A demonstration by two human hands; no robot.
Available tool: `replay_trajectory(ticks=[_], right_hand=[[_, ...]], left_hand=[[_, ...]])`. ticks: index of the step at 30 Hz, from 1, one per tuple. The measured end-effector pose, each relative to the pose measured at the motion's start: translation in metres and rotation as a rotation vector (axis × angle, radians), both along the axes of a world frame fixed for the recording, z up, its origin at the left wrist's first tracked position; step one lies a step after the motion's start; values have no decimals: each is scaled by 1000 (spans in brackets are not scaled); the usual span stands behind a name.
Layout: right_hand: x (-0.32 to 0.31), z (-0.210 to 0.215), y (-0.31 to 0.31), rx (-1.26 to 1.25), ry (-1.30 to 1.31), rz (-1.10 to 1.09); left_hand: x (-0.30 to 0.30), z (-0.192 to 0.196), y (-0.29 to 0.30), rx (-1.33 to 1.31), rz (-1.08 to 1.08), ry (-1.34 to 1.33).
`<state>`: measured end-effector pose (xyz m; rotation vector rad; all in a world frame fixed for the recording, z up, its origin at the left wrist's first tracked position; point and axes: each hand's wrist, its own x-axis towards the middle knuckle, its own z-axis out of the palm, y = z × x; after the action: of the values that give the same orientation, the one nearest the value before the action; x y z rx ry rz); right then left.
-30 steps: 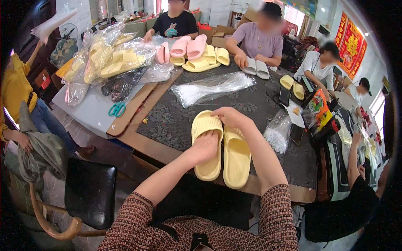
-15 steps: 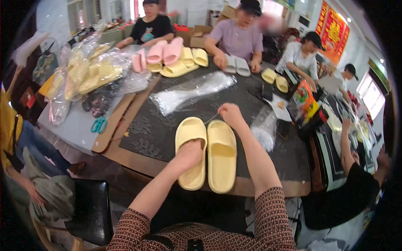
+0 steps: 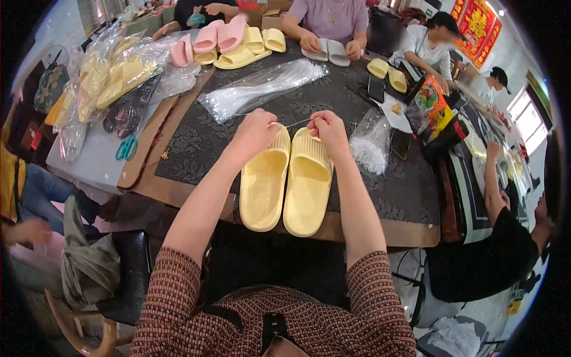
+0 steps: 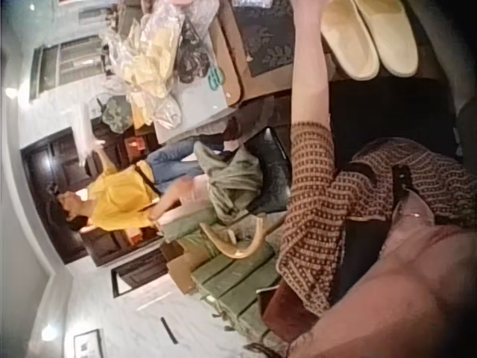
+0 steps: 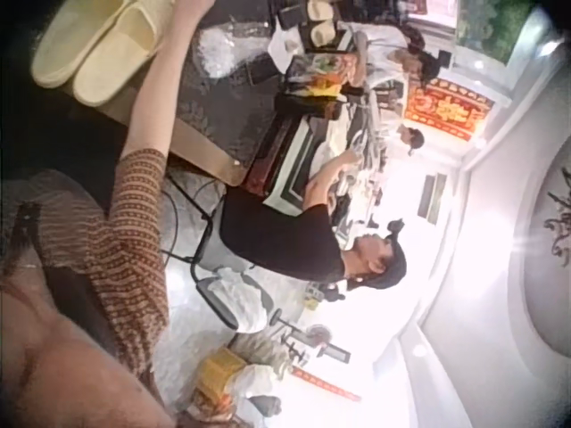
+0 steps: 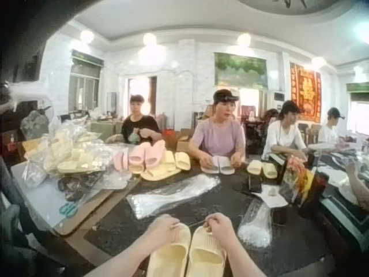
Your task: The person connects pairs of slippers together by taking slippers on the table and threading plastic tag fasteners through them by hand.
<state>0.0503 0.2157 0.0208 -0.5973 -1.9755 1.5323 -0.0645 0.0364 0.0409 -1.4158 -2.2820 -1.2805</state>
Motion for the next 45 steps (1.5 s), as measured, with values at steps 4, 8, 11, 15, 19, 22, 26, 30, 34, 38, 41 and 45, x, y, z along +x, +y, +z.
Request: replay_trajectory(ticks=[4, 8, 11, 15, 19, 22, 26, 30, 34, 38, 41, 45], right_hand=[[-2, -4, -14, -61, 254, 51], [19, -10, -12, 99, 221, 14], [21, -15, -3, 197, 42, -59], [8, -8, -7, 688, 194, -130], [5, -1, -21, 394, 134, 4], [4, -13, -15, 183, 183, -28], [6, -12, -14, 165, 169, -57], [9, -20, -16, 168, 179, -52], [10, -8, -27, 286, 132, -60], [9, -20, -20, 302, 107, -71], [13, -14, -22, 293, 71, -61], [14, -7, -30, 253, 121, -58]], left_hand=[[-27, -26, 43, -377, -43, -178], [-20, -36, 53, -257, -140, -132], [-13, -33, 54, -160, -34, -232], [-1, -11, 54, -69, -8, -193], [13, -13, 65, 148, -93, -230], [16, -20, 66, 169, -145, -466], [16, -23, 61, 191, -312, -592], [22, -25, 53, 208, -353, -665], [20, -28, 51, 267, -366, -738], [20, -34, 51, 260, -392, -815], [20, -33, 51, 198, -379, -782], [21, -33, 52, 267, -381, -888]])
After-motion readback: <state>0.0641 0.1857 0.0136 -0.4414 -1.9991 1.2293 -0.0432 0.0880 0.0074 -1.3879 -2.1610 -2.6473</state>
